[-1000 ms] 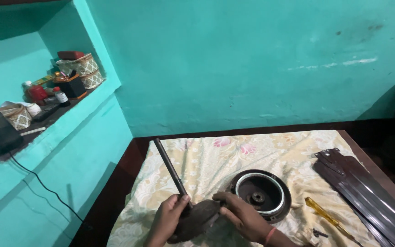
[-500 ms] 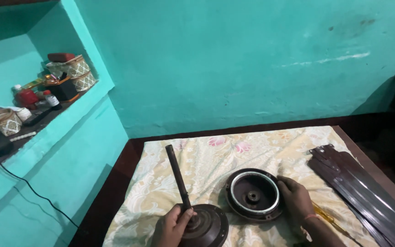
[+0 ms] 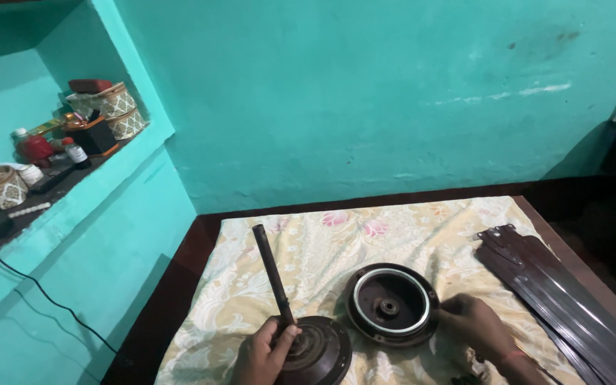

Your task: The person uses a screwdriver to loosen screws on the base of an electric fan motor housing, then separates the two halves of the housing to expose the internal components. The person handles the motor housing and fan blades while working on a bed.

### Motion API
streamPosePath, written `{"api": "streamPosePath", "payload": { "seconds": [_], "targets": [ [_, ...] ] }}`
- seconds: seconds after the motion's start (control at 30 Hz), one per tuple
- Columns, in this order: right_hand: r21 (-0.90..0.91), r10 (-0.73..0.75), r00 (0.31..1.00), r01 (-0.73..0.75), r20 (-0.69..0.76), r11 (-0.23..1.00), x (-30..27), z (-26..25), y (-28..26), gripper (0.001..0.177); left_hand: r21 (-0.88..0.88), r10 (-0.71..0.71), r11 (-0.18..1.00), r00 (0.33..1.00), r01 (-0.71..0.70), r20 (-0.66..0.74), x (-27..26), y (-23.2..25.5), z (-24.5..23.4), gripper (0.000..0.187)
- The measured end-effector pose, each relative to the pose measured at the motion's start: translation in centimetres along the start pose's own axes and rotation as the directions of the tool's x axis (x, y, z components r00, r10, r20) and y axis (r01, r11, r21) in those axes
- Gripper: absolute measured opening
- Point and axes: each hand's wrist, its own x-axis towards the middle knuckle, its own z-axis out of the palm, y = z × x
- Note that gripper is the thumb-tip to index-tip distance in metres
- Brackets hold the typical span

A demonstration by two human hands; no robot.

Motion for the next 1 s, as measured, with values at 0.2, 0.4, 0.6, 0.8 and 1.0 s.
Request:
{"api": "streamPosePath", "payload": {
  "seconds": [0.2, 0.4, 0.6, 0.8, 1.0],
  "targets": [
    [0.293, 0.035, 0.998, -0.02, -0.046, 0.956, 1.6, 1.2, 2.4, 0.05, 0.026, -0.09, 0.996, 0.996, 0.09, 0.02, 0.0, 0.4, -0.3, 0.037],
    [0.742, -0.005, 0.999, -0.027, 0.042, 0.67, 3.2, 4.6, 4.1, 0.045, -0.072, -0.114, 0.99, 0.991, 0.118, 0.065, 0.4, -0.2, -0.2, 0.04],
    [0.773, 0.011, 0.994, -0.093, 0.111, 0.628, 2.5, 3.4, 4.2, 0.044, -0.044, -0.103, 0.993, 0.992, 0.106, 0.071, 0.5, -0.4, -0.3, 0.042],
    [0.782, -0.004, 0.993, -0.089, 0.116, 0.617, 1.6, 2.6, 3.8, 0.043, -0.06, -0.103, 0.992, 0.993, 0.106, 0.056, 0.1, 0.4, -0.3, 0.041],
    [0.814, 0.032, 0.974, -0.204, 0.222, 0.543, 2.4, 1.7, 3.9, 0.043, 0.027, -0.038, 0.999, 0.999, 0.037, 0.027, -0.6, 1.5, -0.4, 0.036]
  ]
}}
